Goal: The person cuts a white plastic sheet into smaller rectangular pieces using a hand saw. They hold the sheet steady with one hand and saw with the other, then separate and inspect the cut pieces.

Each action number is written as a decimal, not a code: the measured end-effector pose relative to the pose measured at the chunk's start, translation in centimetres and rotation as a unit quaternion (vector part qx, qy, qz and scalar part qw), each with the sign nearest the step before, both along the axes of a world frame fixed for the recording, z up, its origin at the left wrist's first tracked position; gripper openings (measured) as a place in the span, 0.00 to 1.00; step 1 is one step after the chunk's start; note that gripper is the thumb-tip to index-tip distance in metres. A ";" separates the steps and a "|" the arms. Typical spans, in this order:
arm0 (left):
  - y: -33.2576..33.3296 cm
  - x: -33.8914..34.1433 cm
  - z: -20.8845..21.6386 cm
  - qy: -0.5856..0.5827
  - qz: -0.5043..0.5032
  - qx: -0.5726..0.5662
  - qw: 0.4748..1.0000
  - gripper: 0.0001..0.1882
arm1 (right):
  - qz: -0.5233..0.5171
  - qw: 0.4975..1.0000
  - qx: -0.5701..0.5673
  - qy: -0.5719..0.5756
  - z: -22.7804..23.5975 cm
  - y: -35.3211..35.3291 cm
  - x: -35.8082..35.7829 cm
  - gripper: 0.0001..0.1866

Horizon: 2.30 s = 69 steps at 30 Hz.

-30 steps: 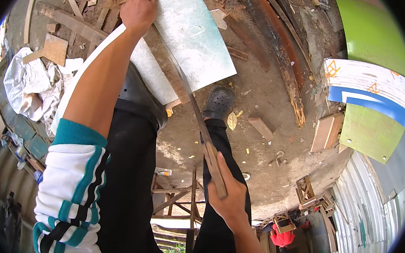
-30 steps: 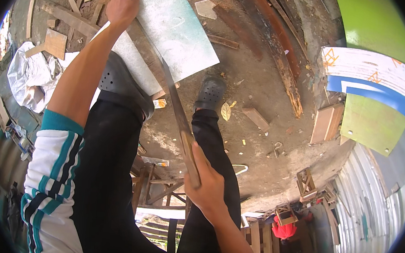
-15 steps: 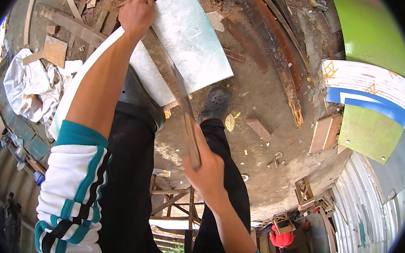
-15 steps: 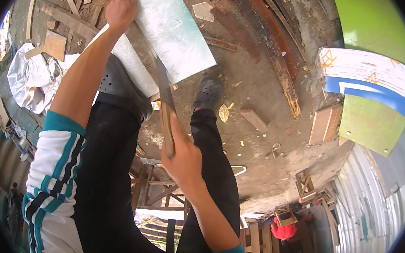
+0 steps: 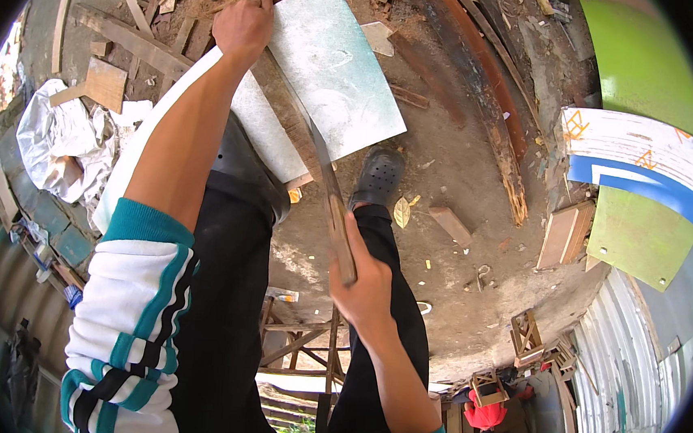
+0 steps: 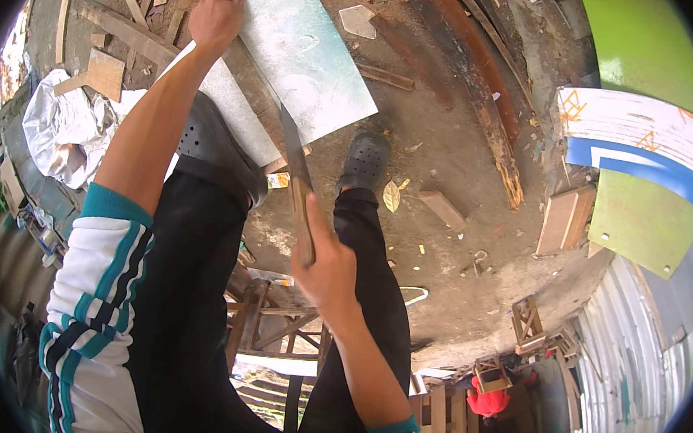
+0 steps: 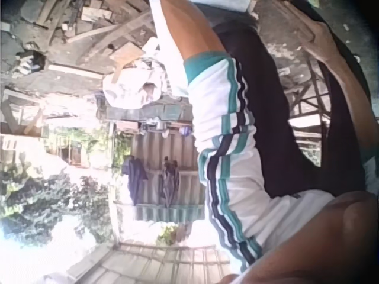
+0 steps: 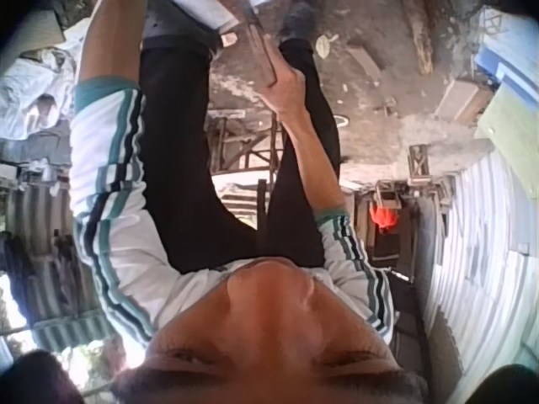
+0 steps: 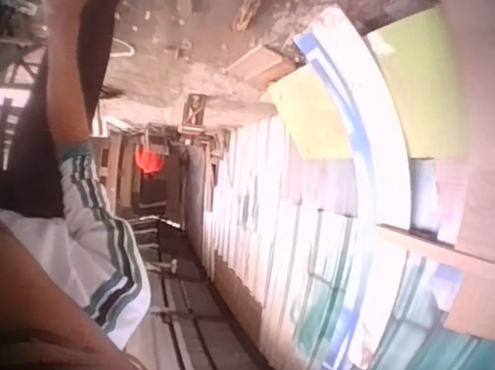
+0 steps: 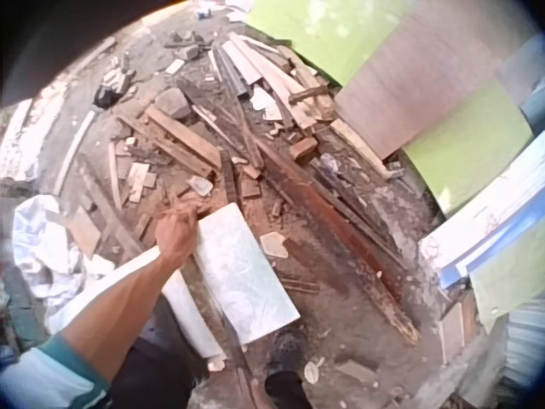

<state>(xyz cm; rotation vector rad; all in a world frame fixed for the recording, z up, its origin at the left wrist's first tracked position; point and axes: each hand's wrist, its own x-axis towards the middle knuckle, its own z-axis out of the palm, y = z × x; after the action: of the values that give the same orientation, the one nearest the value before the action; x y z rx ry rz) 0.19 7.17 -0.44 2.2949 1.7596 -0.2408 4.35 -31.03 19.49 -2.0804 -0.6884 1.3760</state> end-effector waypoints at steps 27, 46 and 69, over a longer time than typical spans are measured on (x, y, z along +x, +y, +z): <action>-0.6 0.0 0.3 0.008 0.006 0.000 1.000 0.37 | 0.001 0.999 -0.021 0.038 -2.3 -2.7 0.5 0.40; -0.1 0.1 -0.5 -0.012 -0.001 0.040 0.999 0.38 | -0.008 1.000 0.023 0.010 -7.6 2.1 -0.1 0.38; 0.3 -0.7 -1.3 -0.011 0.012 0.034 0.999 0.39 | 0.008 1.000 -0.030 0.002 4.5 -2.0 0.0 0.41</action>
<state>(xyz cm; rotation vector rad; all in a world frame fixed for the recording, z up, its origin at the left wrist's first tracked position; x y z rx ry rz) -0.51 7.47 -1.69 2.3107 1.8107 -0.1532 4.34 -33.07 24.02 -2.1209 -0.6717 1.4260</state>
